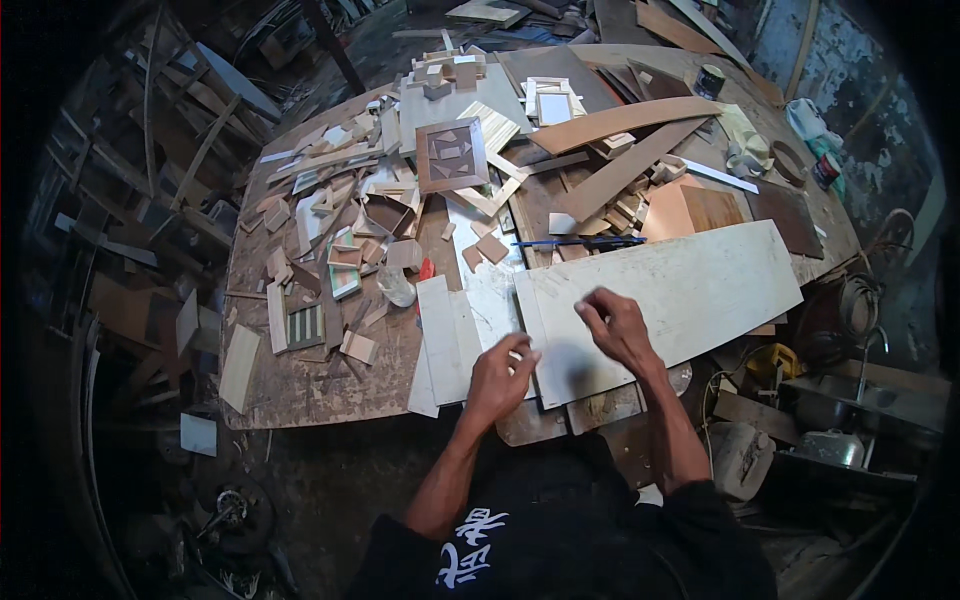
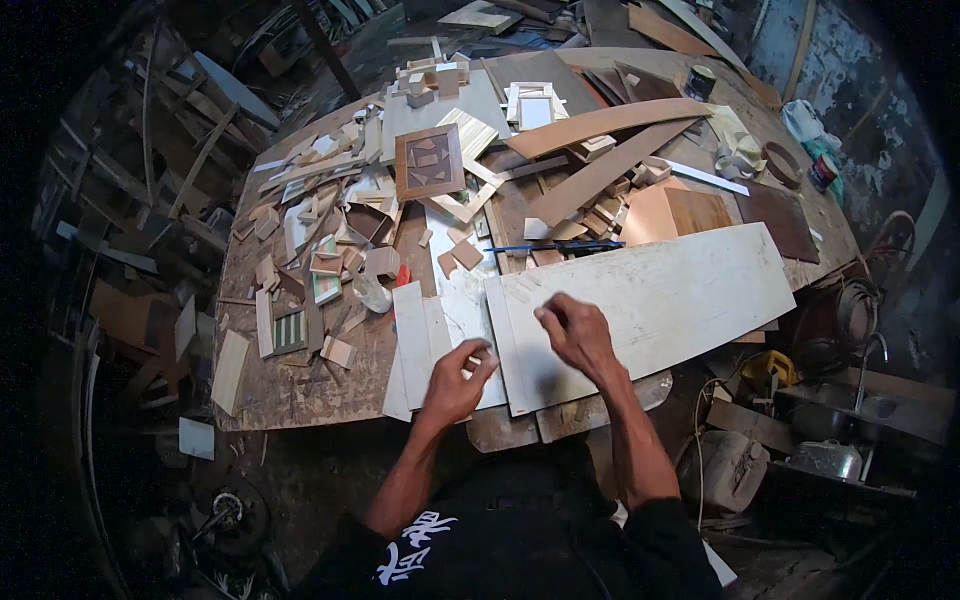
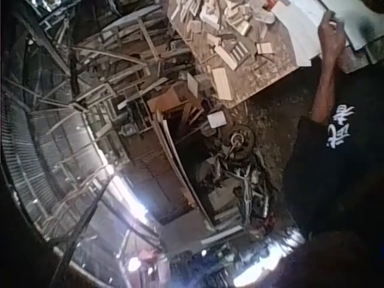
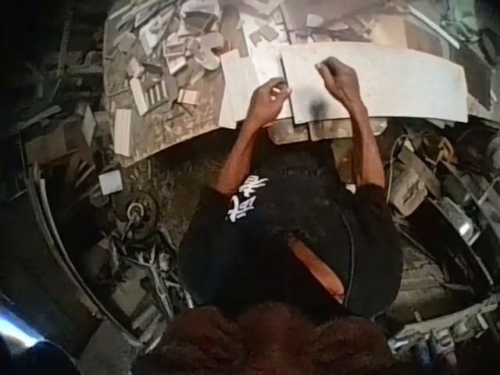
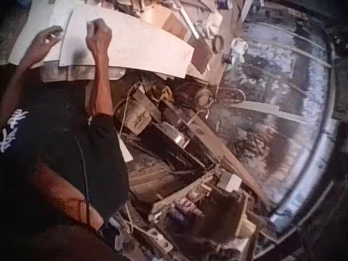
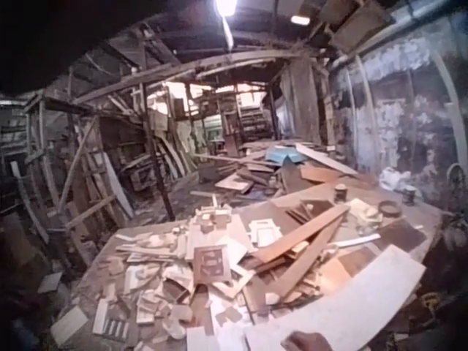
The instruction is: Sawing a piece of wood manually using a hand saw and marking measurements with a pen.
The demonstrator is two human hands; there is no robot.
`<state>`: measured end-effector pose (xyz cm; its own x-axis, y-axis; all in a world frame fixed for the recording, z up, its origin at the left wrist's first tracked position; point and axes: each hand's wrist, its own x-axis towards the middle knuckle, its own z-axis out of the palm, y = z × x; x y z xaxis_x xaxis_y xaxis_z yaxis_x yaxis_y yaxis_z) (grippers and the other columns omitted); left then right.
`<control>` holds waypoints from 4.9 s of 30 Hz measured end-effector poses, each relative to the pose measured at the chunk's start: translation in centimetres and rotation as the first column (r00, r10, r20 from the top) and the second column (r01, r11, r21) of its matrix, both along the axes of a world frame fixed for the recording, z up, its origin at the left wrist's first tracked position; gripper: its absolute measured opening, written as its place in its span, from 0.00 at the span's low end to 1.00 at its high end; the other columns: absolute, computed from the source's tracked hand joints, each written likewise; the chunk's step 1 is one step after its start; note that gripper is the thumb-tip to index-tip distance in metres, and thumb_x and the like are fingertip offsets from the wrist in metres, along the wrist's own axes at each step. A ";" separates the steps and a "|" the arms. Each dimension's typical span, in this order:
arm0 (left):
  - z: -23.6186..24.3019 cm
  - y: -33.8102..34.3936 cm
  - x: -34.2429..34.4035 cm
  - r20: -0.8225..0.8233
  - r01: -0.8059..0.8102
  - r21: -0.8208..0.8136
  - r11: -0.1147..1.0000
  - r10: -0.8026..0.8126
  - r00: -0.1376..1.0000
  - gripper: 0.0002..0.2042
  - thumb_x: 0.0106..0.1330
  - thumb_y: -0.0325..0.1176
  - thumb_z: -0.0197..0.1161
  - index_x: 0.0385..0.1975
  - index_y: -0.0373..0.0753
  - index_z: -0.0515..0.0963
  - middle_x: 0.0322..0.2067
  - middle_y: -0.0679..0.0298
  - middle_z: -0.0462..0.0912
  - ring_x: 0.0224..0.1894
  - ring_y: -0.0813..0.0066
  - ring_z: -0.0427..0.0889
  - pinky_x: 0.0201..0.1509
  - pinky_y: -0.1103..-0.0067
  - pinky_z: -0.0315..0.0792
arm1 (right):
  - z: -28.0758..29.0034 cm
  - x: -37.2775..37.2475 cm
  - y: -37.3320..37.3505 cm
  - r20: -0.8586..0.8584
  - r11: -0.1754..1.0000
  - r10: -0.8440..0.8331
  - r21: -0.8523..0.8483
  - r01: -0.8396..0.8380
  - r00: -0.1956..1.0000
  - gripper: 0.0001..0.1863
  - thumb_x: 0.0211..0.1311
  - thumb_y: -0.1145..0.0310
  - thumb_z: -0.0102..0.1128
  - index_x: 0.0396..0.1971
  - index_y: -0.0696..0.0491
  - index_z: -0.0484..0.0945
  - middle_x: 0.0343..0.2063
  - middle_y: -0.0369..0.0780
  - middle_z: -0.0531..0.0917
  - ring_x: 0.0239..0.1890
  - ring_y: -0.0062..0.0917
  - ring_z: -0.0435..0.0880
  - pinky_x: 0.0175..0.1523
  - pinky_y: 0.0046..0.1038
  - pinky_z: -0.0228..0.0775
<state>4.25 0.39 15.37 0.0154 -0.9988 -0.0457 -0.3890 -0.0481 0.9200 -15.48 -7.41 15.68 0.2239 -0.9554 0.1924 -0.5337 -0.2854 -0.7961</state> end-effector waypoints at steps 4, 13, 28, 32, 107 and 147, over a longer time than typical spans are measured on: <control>-8.2 -3.6 -0.6 0.475 -0.270 0.023 0.963 0.227 0.850 0.29 0.56 0.46 0.62 0.48 0.29 0.65 0.39 0.43 0.76 0.37 0.46 0.78 0.42 0.61 0.71 | -4.6 2.1 -6.7 -0.174 1.000 -0.015 0.003 0.016 0.985 0.10 0.55 0.65 0.57 0.34 0.54 0.78 0.31 0.43 0.81 0.36 0.37 0.80 0.41 0.36 0.71; -9.1 -5.2 -2.8 0.548 -0.287 0.031 0.957 0.224 0.806 0.31 0.56 0.43 0.58 0.52 0.25 0.59 0.36 0.37 0.76 0.36 0.41 0.77 0.39 0.57 0.71 | -9.3 2.9 -14.7 -0.389 0.965 -0.071 -0.261 -0.036 0.919 0.14 0.52 0.67 0.54 0.40 0.53 0.77 0.38 0.42 0.78 0.45 0.38 0.74 0.48 0.35 0.69; -10.2 -6.0 1.4 0.777 -0.288 0.035 0.957 0.156 0.610 0.19 0.53 0.35 0.59 0.40 0.30 0.67 0.37 0.49 0.71 0.32 0.49 0.77 0.34 0.61 0.73 | -10.7 4.2 -17.4 -0.540 0.982 -0.075 -0.187 -0.033 0.838 0.12 0.56 0.67 0.48 0.34 0.49 0.82 0.36 0.44 0.80 0.48 0.38 0.71 0.48 0.48 0.60; -10.0 -5.4 1.4 0.767 -0.276 -0.103 0.956 0.253 0.590 0.18 0.53 0.34 0.62 0.40 0.32 0.67 0.40 0.51 0.67 0.32 0.51 0.76 0.35 0.62 0.72 | -11.1 4.9 -17.4 -0.640 0.997 -0.036 -0.081 -0.020 0.768 0.12 0.52 0.69 0.50 0.32 0.47 0.83 0.38 0.44 0.79 0.48 0.38 0.71 0.50 0.49 0.59; -11.6 0.3 0.9 -0.176 -0.242 0.369 0.897 0.323 0.930 0.11 0.62 0.35 0.56 0.30 0.32 0.75 0.19 0.63 0.77 0.18 0.77 0.76 0.19 0.79 0.70 | -6.5 -1.4 19.7 0.372 0.863 -0.321 0.493 0.108 0.871 0.30 0.65 0.74 0.40 0.67 0.44 0.49 0.24 0.37 0.78 0.16 0.15 0.71 0.21 0.20 0.66; -12.8 -14.6 5.4 -0.174 -0.174 0.339 0.925 0.243 0.954 0.16 0.55 0.40 0.64 0.15 0.32 0.76 0.12 0.63 0.72 0.12 0.74 0.68 0.16 0.75 0.64 | -5.8 7.5 12.1 -0.330 0.951 -0.034 0.278 0.132 0.943 0.34 0.58 0.74 0.43 0.66 0.46 0.50 0.24 0.54 0.77 0.28 0.47 0.78 0.34 0.44 0.67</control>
